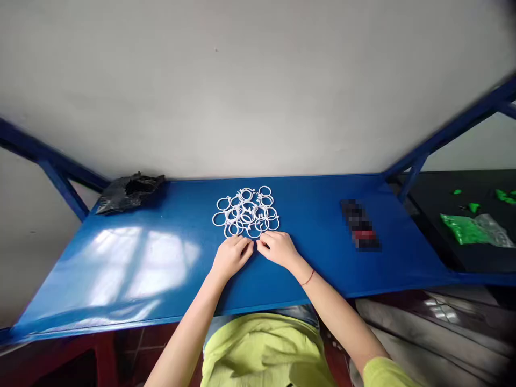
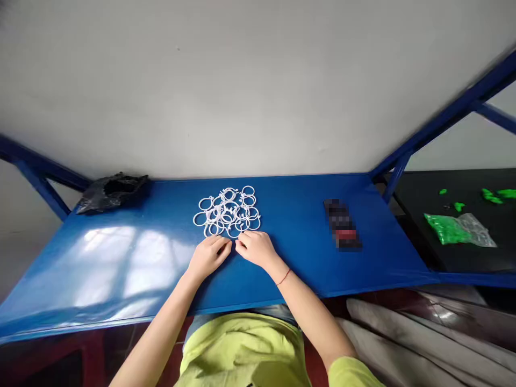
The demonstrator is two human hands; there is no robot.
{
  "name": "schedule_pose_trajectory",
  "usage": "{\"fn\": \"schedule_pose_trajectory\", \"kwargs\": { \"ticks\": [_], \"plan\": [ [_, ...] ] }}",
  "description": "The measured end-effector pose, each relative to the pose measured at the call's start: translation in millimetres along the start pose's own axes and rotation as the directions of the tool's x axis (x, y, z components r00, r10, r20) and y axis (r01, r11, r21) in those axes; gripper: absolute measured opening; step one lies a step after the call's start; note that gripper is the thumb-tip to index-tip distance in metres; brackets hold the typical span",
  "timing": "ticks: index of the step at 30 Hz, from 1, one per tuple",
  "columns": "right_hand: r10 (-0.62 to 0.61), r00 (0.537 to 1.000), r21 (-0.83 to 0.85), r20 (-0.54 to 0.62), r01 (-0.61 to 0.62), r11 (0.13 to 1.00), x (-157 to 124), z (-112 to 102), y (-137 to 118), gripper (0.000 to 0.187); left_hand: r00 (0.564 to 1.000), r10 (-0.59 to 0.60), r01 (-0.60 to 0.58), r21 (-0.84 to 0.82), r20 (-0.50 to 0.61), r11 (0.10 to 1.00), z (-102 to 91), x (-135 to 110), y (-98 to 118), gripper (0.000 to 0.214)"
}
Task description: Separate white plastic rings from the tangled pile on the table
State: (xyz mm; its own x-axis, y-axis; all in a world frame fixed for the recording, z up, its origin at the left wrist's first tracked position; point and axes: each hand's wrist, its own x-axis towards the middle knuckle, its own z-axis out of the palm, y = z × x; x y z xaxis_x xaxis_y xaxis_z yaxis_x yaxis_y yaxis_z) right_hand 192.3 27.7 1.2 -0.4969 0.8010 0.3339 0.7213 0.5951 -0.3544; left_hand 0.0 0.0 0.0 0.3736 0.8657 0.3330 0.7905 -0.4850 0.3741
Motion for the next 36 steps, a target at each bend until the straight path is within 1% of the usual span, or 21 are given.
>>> {"fn": "schedule_pose_trajectory", "kwargs": {
  "ticks": [4, 7, 12, 15, 16, 17, 18, 19, 20, 21, 22, 23, 27, 30, 33, 36],
  "plan": [
    [0.010, 1.000, -0.008, 0.024, -0.010, 1.000, 0.7, -1.9, -1.2, 0.024, 1.000, 0.002, -0.002, -0.002, -0.008, 1.000, -1.8, -0.9, 1.3, 0.028],
    [0.016, 1.000, -0.005, 0.019, -0.016, 1.000, 0.6, -2.7, -1.5, 0.024, 1.000, 0.005, -0.005, 0.002, -0.014, 1.000, -2.2, -0.9, 1.7, 0.029],
    [-0.003, 1.000, 0.030, -0.022, 0.004, 1.000, -0.2, -4.9, -3.5, 0.026, 1.000, 0.000, 0.000, -0.004, -0.027, 1.000, -3.2, -0.2, 2.3, 0.028],
    [-0.027, 0.998, 0.070, -0.064, 0.031, 0.997, -1.7, -11.3, -1.4, 0.029, 1.000, -0.001, 0.001, -0.013, -0.032, 1.000, -4.2, 0.3, 2.9, 0.028],
    [-0.013, 0.996, 0.077, -0.091, 0.020, 0.997, -2.5, -14.6, 1.2, 0.030, 1.000, -0.004, 0.003, -0.014, -0.031, 1.000, -4.4, 0.4, 3.1, 0.028],
    [0.030, 0.991, 0.076, -0.134, -0.020, 0.997, -3.7, -18.3, 4.9, 0.031, 1.000, -0.005, 0.005, -0.014, -0.030, 1.000, -4.6, 0.6, 3.4, 0.027],
    [0.104, 0.975, 0.066, -0.195, -0.093, 0.993, -5.0, -22.1, 9.7, 0.031, 1.000, -0.005, 0.005, -0.013, -0.030, 1.000, -4.8, 0.7, 3.8, 0.027],
    [0.195, 0.945, 0.052, -0.264, -0.188, 0.981, -6.5, -25.7, 15.3, 0.030, 1.000, -0.004, 0.003, -0.011, -0.030, 1.000, -4.8, 0.8, 4.1, 0.027],
    [0.283, 0.901, 0.039, -0.328, -0.286, 0.957, -7.9, -28.7, 21.1, 0.027, 1.000, -0.001, 0.001, -0.009, -0.030, 1.000, -4.8, 0.9, 4.4, 0.027],
    [0.350, 0.859, 0.026, -0.372, -0.368, 0.930, -9.2, -30.8, 26.7, 0.022, 1.000, 0.002, -0.002, -0.006, -0.031, 1.000, -4.8, 0.8, 4.7, 0.027],
    [0.394, 0.832, 0.010, -0.391, -0.424, 0.906, -10.0, -31.8, 31.4, 0.018, 0.999, 0.005, -0.005, -0.003, -0.032, 1.000, -4.8, 0.6, 5.0, 0.027],
    [0.413, 0.826, -0.011, -0.383, -0.451, 0.892, -10.3, -31.6, 34.9, 0.016, 0.999, 0.008, -0.008, -0.001, -0.035, 1.000, -4.7, 0.4, 5.3, 0.027],
    [0.386, 0.882, -0.104, -0.270, -0.425, 0.899, -4.9, -22.8, 34.9, 0.023, 0.998, 0.026, -0.026, 0.003, -0.062, 1.000, -4.5, -1.1, 6.4, 0.025],
    [0.374, 0.895, -0.119, -0.243, -0.410, 0.904, 1.4, -17.0, 30.0, 0.019, 0.995, 0.048, -0.047, 0.015, -0.092, 0.999, -5.1, -1.0, 7.4, 0.024],
    [0.411, 0.876, -0.085, -0.254, -0.443, 0.892, 3.6, -18.6, 30.6, 0.021, 0.988, 0.076, -0.075, 0.016, -0.134, 0.997, -8.2, 1.5, 8.7, 0.023],
    [0.452, 0.833, -0.065, -0.320, -0.495, 0.866, 2.1, -26.2, 34.9, 0.021, 0.978, 0.075, -0.083, -0.033, -0.197, 0.996, -14.0, 7.3, 10.5, 0.021]
  ]
}}
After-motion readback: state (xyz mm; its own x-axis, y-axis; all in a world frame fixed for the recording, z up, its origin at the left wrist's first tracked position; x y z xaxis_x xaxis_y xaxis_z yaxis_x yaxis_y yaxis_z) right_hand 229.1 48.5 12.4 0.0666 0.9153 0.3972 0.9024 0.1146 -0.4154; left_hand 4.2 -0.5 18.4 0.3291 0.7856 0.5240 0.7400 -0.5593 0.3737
